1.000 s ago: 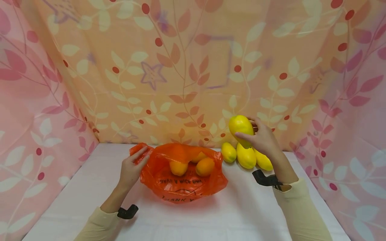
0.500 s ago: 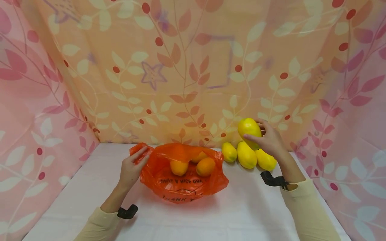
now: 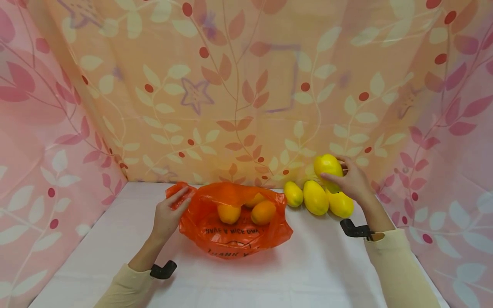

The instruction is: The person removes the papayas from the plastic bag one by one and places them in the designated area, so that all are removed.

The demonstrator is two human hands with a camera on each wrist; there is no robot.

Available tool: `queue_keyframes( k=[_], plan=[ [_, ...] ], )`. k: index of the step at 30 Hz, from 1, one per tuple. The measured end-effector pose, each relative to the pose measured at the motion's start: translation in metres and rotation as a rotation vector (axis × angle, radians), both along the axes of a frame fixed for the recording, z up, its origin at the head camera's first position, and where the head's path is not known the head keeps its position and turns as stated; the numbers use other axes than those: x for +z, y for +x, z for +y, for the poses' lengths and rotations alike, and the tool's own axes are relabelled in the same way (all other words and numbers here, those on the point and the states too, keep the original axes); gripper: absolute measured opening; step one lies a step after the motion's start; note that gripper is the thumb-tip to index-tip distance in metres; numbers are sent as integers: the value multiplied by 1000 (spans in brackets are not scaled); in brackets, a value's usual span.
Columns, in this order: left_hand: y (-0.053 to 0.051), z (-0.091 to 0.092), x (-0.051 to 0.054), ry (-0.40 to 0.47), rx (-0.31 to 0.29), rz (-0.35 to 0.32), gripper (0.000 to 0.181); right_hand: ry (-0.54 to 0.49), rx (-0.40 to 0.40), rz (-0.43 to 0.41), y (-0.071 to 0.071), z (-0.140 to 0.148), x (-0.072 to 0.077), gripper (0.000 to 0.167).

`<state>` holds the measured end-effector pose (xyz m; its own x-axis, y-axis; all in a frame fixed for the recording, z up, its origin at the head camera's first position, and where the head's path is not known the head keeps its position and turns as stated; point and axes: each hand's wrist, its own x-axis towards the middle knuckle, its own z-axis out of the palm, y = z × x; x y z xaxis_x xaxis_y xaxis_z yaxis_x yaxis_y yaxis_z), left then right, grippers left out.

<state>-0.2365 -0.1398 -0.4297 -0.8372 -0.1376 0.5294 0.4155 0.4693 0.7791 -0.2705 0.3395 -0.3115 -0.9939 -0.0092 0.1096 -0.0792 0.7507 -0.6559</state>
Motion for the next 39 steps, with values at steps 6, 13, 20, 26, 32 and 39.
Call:
queue_keyframes(
  k=[6, 13, 20, 26, 32, 39],
  plan=[
    [-2, 0, -1, -5, 3, 4, 37, -16, -11, 16, -5, 10, -8, 87],
    [0, -1, -3, -3, 17, -16, 37, -23, -21, 3, -10, 19, -17, 86],
    [-2, 0, -2, 2, 14, -14, 38, -21, -46, -15, -15, 32, -24, 91],
    [-2, 0, -1, 11, 14, -20, 37, -10, -68, -31, -17, 42, -27, 94],
    [-1, 1, -1, 16, 6, -28, 37, -5, -95, -54, -21, 54, -36, 97],
    [-1, 0, -1, 13, 16, -24, 38, 1, -76, -42, -28, 72, -47, 94]
  ],
)
